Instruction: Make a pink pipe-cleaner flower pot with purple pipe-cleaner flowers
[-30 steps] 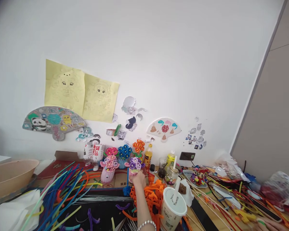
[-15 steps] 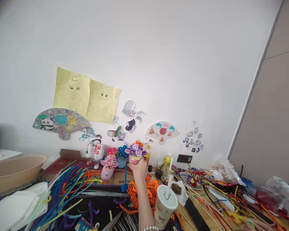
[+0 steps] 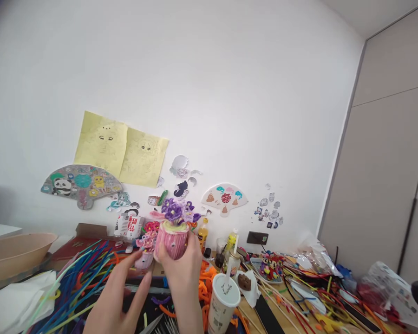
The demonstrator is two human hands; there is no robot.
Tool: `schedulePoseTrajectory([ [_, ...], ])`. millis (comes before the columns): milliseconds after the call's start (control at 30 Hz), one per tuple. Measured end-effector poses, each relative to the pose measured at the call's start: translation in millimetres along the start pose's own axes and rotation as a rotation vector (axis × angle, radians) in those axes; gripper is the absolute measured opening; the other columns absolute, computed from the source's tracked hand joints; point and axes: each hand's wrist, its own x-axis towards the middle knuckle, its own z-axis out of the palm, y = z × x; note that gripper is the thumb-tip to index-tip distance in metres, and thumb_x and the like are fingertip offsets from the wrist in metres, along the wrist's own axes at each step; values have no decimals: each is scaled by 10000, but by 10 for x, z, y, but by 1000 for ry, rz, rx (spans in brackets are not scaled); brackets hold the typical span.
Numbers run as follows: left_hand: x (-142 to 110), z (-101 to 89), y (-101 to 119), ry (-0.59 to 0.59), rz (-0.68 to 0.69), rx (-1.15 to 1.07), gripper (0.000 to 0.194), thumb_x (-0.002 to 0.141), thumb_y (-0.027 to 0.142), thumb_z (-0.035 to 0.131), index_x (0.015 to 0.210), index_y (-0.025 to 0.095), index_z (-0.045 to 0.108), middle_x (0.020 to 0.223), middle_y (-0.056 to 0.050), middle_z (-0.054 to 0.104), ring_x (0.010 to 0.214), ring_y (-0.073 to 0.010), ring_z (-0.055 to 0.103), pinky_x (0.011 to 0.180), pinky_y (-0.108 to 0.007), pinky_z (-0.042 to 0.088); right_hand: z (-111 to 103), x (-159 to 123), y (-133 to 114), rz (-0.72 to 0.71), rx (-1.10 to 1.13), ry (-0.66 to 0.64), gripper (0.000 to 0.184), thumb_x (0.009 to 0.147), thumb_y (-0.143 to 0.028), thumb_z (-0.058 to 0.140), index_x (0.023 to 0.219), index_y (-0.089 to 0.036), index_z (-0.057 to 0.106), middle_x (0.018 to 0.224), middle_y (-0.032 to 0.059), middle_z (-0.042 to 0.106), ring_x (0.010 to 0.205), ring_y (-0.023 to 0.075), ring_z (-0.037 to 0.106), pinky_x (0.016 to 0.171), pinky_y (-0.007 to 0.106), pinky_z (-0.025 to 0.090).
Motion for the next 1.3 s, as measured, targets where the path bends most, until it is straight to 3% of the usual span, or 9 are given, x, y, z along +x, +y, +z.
schedulePoseTrajectory([
  [133, 532, 200, 62, -98, -51, -175, 556, 791, 545, 439, 1219, 194, 487, 1253, -113, 543, 1085, -268, 557, 852, -397, 505, 96, -15, 39, 24, 41, 9, 505, 627, -504, 679, 1028, -210, 590, 1006, 79, 662, 937, 263, 610, 791, 286, 487],
  [267, 764, 383, -70, -204, -109, -376, 549, 746, 553, 507, 1159, 192, 528, 1214, -105, 578, 1025, -245, 593, 824, -350, 516, 204, 1, 110, 87, 98, 20, 568, 648, -510, 660, 1099, -178, 567, 1002, 120, 676, 928, 312, 627, 779, 366, 492],
  [367, 862, 444, -182, -184, -142, -456, 530, 685, 554, 581, 1050, 170, 591, 1120, -105, 633, 1006, -248, 603, 803, -313, 517, 264, 17, 188, 120, 200, 30, 565, 633, -453, 683, 1101, -156, 571, 974, 127, 691, 917, 313, 641, 776, 377, 499],
  [467, 915, 425, -263, -112, -242, -488, 536, 643, 580, 610, 957, 146, 627, 982, -106, 683, 881, -242, 640, 700, -280, 529, 314, 32, 243, 110, 369, -29, 510, 623, -344, 690, 1083, -159, 570, 980, 103, 698, 909, 272, 654, 789, 336, 509],
  [633, 919, 354, -344, 0, -369, -541, 564, 593, 586, 661, 950, 152, 628, 809, -55, 699, 590, -161, 600, 493, -213, 471, 433, 27, 235, 136, 612, -125, 513, 565, -232, 688, 1056, -167, 553, 965, 85, 704, 878, 254, 664, 705, 292, 537],
  [867, 941, 366, -428, 47, -343, -581, 527, 595, 547, 687, 954, 168, 619, 790, -25, 678, 583, -135, 571, 479, -183, 454, 579, 11, 348, 108, 801, -198, 619, 482, -185, 710, 1070, -187, 515, 1017, 74, 675, 944, 257, 635, 725, 284, 533],
  [1100, 950, 363, -451, -23, -250, -538, 446, 649, 507, 665, 932, 164, 633, 703, -4, 651, 547, -113, 534, 488, -170, 446, 666, 21, 421, 66, 1033, -281, 618, 537, -346, 768, 1054, -217, 453, 994, 61, 657, 922, 234, 642, 752, 302, 532],
  [1300, 921, 346, -341, 3, -195, -509, 452, 647, 498, 666, 946, 159, 650, 757, -42, 692, 672, -178, 628, 544, -198, 497, 748, 13, 584, 72, 1097, -256, 877, 503, -386, 811, 1222, -224, 335, 1188, 109, 580, 1081, 260, 579, 888, 349, 487],
])
